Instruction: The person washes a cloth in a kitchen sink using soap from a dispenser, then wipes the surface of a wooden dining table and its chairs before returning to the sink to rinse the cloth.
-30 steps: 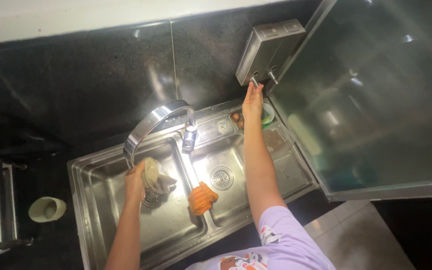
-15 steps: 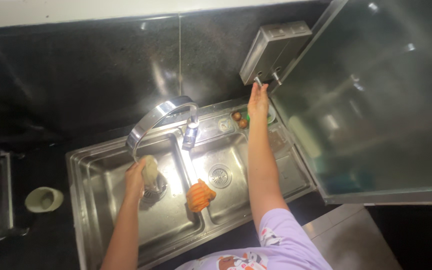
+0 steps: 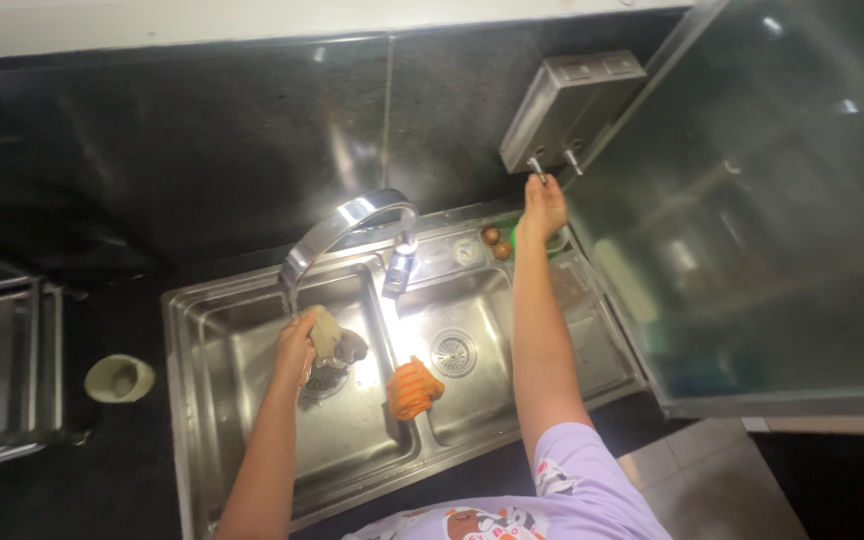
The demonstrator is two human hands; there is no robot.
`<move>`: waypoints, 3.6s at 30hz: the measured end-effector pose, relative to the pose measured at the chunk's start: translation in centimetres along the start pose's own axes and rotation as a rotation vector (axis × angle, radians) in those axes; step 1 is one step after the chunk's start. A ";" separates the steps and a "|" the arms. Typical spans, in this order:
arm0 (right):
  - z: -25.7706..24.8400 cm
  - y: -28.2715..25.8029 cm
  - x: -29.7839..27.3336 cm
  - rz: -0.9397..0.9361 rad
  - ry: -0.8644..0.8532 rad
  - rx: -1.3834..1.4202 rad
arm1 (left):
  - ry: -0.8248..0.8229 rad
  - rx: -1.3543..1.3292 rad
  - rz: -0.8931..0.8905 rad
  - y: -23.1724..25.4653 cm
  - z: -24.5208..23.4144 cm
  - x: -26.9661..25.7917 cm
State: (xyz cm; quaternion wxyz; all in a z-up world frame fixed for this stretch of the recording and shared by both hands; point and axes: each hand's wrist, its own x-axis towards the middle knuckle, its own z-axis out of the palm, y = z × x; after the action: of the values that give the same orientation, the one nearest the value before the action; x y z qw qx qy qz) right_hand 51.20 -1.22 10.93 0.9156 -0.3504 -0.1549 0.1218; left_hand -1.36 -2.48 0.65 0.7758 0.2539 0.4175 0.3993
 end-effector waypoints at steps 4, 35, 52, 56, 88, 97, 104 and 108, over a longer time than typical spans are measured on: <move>0.8 0.1 -0.6 -0.027 0.071 -0.128 | -0.021 0.134 -0.072 2.1 -1.6 -1.1; 2.6 7.6 -50.5 0.393 -1.198 -0.724 | 0.306 0.217 -0.069 -4.7 -3.0 -2.4; 0.7 7.5 -49.1 0.994 -0.731 -0.723 | 0.096 -0.163 0.085 -8.6 -1.4 -4.4; -0.3 5.7 -51.2 0.559 -1.037 -0.683 | 0.225 -0.060 0.000 -6.3 -3.9 -4.1; 0.5 5.5 -49.9 0.977 -0.843 -0.631 | 0.124 -0.213 -0.027 -7.2 -4.7 -3.7; 0.0 6.8 -43.4 1.551 -0.517 -0.433 | 0.145 -0.088 -0.069 -9.9 -0.2 -4.4; 4.8 -4.8 -37.5 0.921 -0.772 -0.415 | 0.169 -0.163 -0.051 -5.1 -3.6 -0.9; 4.2 -7.0 -22.4 -0.043 -0.741 -0.411 | 0.106 -0.047 -0.036 -4.1 -4.8 -1.5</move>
State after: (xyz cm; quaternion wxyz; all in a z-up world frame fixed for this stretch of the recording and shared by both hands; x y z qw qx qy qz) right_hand 29.79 -11.18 14.19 0.7115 -0.4548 -0.5020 0.1868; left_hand -4.27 -5.71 -4.20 0.7655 0.2067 0.4527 0.4079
